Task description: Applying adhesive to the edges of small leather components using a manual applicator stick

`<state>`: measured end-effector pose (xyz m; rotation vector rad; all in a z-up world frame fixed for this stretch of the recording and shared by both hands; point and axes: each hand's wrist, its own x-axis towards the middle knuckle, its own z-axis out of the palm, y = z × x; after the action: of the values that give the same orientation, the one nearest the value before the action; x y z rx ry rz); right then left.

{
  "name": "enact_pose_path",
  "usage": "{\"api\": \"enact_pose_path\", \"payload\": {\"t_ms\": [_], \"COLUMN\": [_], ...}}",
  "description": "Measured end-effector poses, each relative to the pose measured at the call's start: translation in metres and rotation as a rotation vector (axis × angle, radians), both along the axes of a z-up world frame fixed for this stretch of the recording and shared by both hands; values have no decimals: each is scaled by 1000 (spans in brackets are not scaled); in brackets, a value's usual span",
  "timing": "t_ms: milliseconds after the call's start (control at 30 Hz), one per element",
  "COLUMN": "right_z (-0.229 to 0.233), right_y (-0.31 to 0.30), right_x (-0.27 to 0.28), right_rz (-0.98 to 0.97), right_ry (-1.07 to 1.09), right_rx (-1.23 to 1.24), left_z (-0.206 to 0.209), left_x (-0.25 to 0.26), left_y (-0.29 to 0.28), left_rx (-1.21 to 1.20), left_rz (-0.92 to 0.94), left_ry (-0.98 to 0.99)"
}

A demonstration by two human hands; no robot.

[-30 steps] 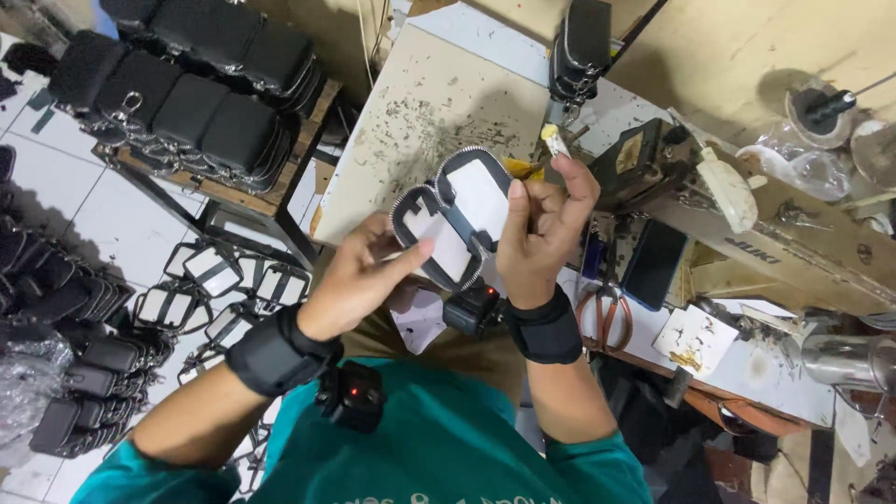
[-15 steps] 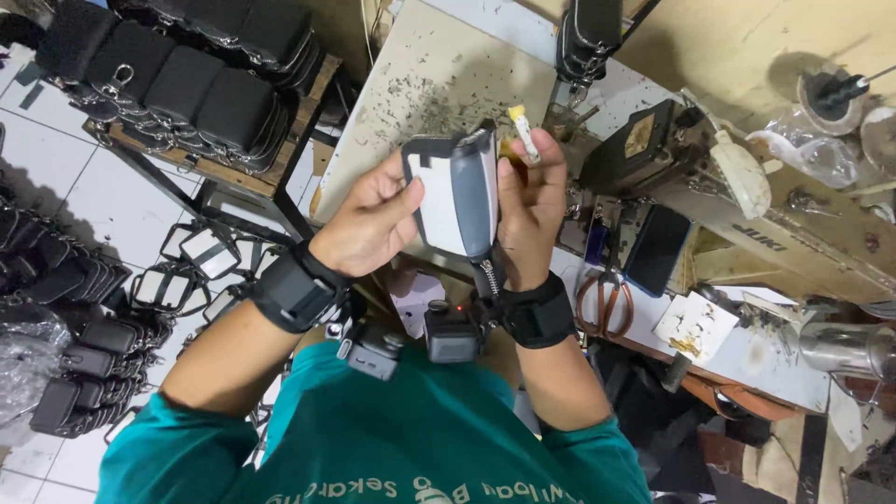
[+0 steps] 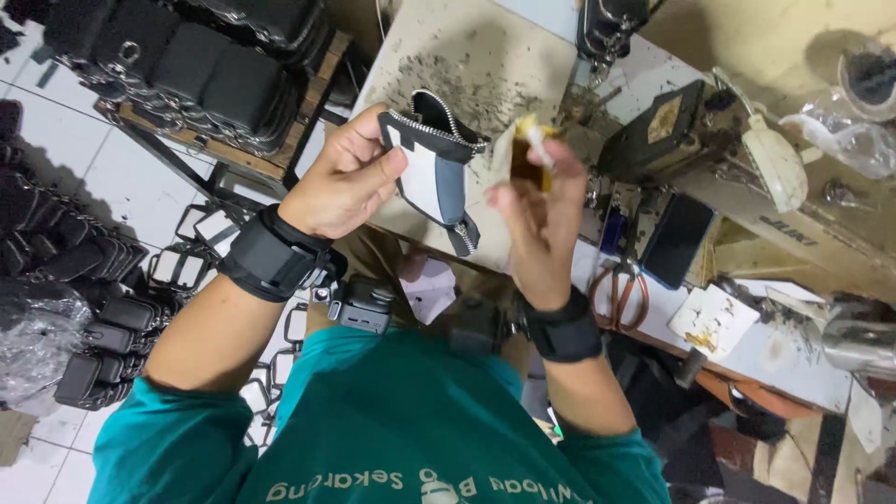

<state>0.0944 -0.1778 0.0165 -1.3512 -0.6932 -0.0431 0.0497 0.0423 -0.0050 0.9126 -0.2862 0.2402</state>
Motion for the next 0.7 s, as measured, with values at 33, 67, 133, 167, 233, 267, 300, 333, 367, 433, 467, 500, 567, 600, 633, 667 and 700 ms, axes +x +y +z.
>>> {"api": "enact_pose_path", "payload": {"t_ms": [33,67,133,167,233,267,300,333,367,433,467,500,567,600,633,667,700], "right_z": [-6,-12,-23,-27,-31,-32,-33,-31,-28,-34,-41,-49,-16,1,1,3,6], "right_y": [-1,-5,-9,-9,-10,-10,-9,-9,-9,-19,-29,-37,-50,-61,-65,-74,-84], "right_x": [-1,-3,-7,-8,-10,-10,-10,-11,-12,-4,7,17,29,34,44,53,63], "right_rz": [7,33,56,91,119,105,91,89,61,36,-16,-68,-192,-333,-330,-335,-338], "right_ry": [-6,5,18,89,164,160,155,156,132,111,48,-16,-98,-182,-176,-252,-328], "right_rx": [5,-69,-146,-118,-91,-106,-121,-124,-165,-208,-241,-274,-383,-505,-511,-531,-552], "left_z": [6,11,12,8,0,-5,-9,-2,5,14,17,20,-7,-22,-30,-39,-48], "left_x": [-1,-2,-2,-1,-1,-1,-2,-3,-4,-10,-14,-19,-15,-12,-14,-12,-8], "left_y": [3,4,5,6,11,15,19,20,21,23,26,29,34,33,37,36,34], "left_rx": [5,11,16,91,165,290,415,412,511,610,668,725,762,784,780,792,805], "left_rz": [7,25,41,71,94,128,161,160,192,226,251,276,299,308,306,315,324], "left_ry": [-6,-11,-14,-20,-23,-49,-74,-74,-122,-166,-165,-164,-167,-177,-170,-177,-185]}}
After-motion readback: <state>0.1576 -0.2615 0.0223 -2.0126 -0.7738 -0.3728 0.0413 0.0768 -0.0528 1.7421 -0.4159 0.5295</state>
